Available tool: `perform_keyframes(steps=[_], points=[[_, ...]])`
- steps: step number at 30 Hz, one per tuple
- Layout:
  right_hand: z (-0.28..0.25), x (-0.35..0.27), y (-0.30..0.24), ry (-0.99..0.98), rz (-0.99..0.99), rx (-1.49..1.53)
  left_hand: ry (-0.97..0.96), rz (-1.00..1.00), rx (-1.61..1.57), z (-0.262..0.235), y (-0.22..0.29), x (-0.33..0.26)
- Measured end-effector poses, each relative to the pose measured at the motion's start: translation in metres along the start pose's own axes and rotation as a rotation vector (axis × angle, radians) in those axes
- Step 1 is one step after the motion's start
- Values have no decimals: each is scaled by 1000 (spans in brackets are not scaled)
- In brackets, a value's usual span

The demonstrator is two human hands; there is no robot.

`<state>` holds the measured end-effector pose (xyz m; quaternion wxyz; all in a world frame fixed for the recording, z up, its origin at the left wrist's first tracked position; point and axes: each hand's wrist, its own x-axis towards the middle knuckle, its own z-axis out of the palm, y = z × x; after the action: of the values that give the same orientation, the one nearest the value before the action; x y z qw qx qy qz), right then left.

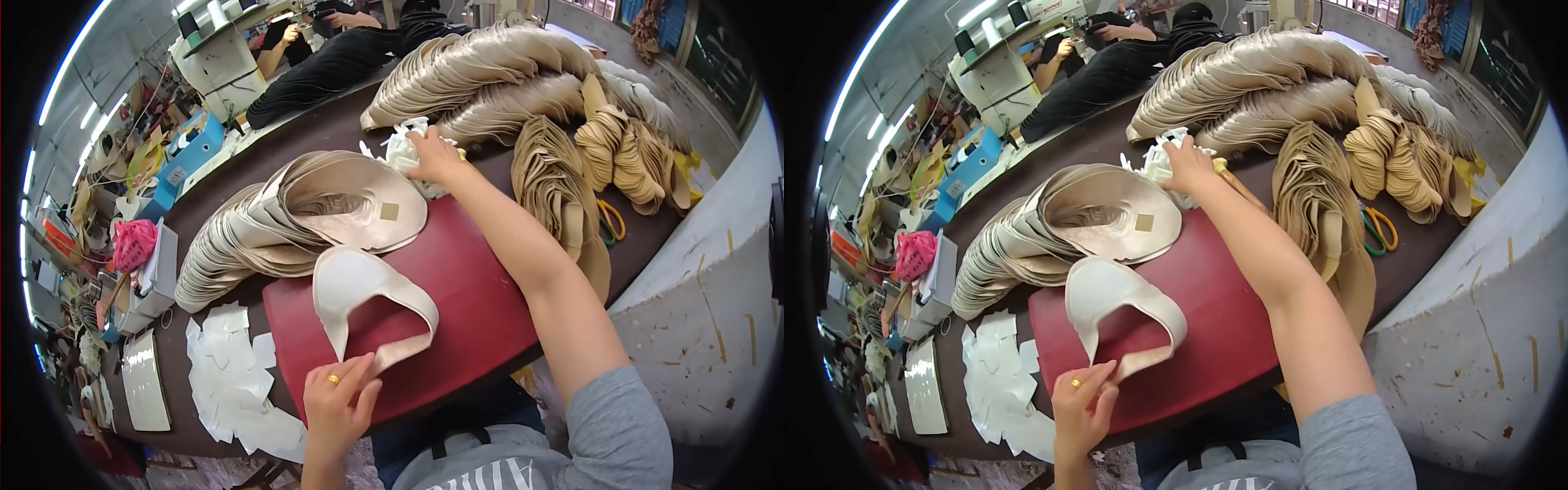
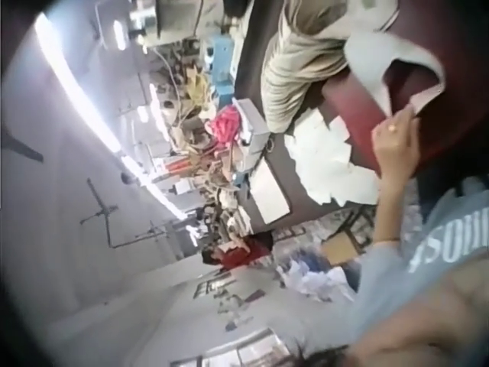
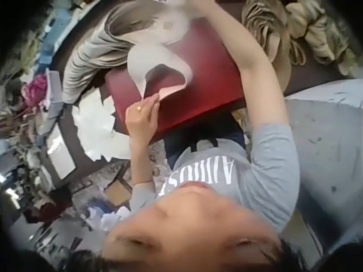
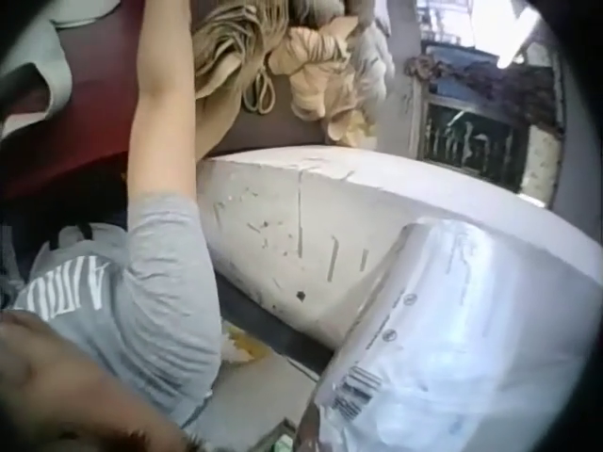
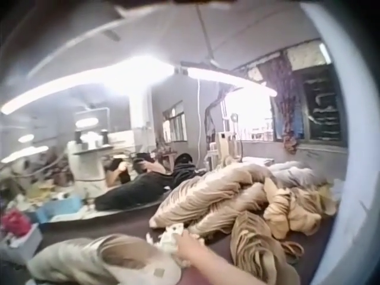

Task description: Applying reinforcement material to shoe upper components at a manufacturing workbench.

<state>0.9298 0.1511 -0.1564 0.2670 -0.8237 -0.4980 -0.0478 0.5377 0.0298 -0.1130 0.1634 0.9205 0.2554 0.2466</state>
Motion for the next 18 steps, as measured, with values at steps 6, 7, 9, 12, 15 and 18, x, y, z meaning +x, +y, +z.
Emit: perform_keyframes(steps=[6,7,9,12,15,18], points=[[19,6,-20,10,-69,-25,24,314,211,13,-47,129],[31,5,-14,58,-138,2,-32,334,457,24,-63,151],[47,13,-6,176,-264,65,-67,210,630,44,-108,169],[26,20,27,192,-70,162,-114,187,536,43,-114,174],[-20,32,41,9,54,338,-172,136,458,45,-115,172],[-55,32,45,-36,76,554,-119,119,469,50,-115,181]])
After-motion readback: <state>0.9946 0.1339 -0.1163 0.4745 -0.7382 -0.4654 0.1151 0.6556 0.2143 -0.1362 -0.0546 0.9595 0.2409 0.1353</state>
